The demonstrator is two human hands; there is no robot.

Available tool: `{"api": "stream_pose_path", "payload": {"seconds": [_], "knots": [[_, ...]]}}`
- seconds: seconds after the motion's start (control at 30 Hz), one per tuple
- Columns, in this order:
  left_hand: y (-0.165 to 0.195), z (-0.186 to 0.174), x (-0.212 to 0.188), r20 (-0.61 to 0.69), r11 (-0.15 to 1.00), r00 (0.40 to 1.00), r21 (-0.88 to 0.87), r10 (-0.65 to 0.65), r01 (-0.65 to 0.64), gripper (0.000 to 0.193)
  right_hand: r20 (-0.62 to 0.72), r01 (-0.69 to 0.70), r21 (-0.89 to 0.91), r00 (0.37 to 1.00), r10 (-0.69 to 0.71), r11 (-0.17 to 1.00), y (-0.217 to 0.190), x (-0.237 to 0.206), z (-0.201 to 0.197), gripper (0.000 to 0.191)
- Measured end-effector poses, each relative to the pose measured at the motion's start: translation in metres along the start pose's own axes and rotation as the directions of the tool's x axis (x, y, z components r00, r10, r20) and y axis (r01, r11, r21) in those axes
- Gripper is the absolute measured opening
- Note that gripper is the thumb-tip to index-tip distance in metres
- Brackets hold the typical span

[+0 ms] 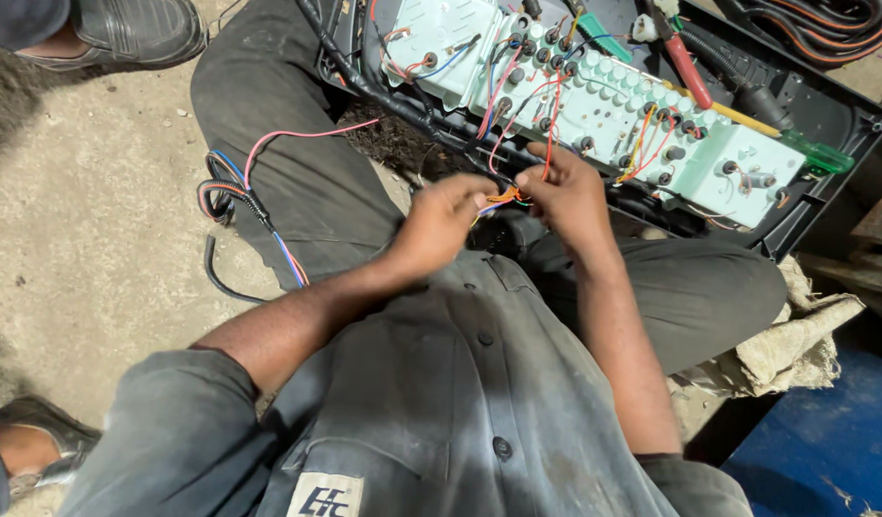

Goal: The person is sitting on the floor repairing an electronic device. They use pliers to strip and twist wires, then wrap the connections with electrical tape.

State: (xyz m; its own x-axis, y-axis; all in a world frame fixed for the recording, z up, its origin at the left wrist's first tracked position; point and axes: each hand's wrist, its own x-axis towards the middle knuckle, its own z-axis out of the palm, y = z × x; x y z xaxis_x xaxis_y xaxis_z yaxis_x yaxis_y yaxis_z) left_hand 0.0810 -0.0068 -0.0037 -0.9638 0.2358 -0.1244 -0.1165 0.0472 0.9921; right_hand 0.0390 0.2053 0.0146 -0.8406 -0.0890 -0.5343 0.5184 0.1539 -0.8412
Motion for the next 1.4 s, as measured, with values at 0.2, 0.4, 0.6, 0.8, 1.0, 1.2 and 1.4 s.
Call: {"api": "stream_pose_path", "payload": {"seconds": [0.2,0.4,0.6,0.8,1.0,1.2,1.4], "knots": [[-0.038,0.007,0.036,0.007,0.811,0.890,-0.410,-0.455,0.418,0.024,0.048,0.034,0.135,0.998,-0.041,0.990,0.018,-0.020,-0.008,0.044],[-0.005,0.023,0.055,-0.127,0.992,0.989,0.112,0.079,-0.065,0.019,0.052,0.045,0.242,0.997,-0.059,0.969,0.031,-0.023,-0.014,0.037],[0.040,0.062,0.042,0.205,0.586,0.928,0.727,0.312,-0.358,0.017,-0.001,0.159,0.298,0.986,-0.166,0.941,0.050,-0.018,-0.022,0.034],[0.035,0.064,0.037,0.371,0.361,0.881,0.811,0.292,-0.461,0.012,-0.233,0.232,0.129,0.952,-0.198,0.964,0.042,-0.001,-0.018,0.030],[0.024,0.045,0.051,0.272,0.659,0.958,0.705,0.093,-0.264,0.017,-0.162,0.074,0.162,0.986,-0.047,0.984,0.022,0.003,-0.022,0.023],[0.009,0.015,0.057,0.292,0.813,0.951,0.525,0.105,-0.251,0.027,-0.174,0.012,0.218,0.984,0.027,0.976,0.035,-0.009,-0.029,0.020],[0.008,0.002,0.054,0.406,0.792,0.905,0.508,0.125,-0.337,0.034,-0.204,0.053,0.078,0.978,-0.036,0.996,0.042,-0.010,-0.028,0.020]]}}
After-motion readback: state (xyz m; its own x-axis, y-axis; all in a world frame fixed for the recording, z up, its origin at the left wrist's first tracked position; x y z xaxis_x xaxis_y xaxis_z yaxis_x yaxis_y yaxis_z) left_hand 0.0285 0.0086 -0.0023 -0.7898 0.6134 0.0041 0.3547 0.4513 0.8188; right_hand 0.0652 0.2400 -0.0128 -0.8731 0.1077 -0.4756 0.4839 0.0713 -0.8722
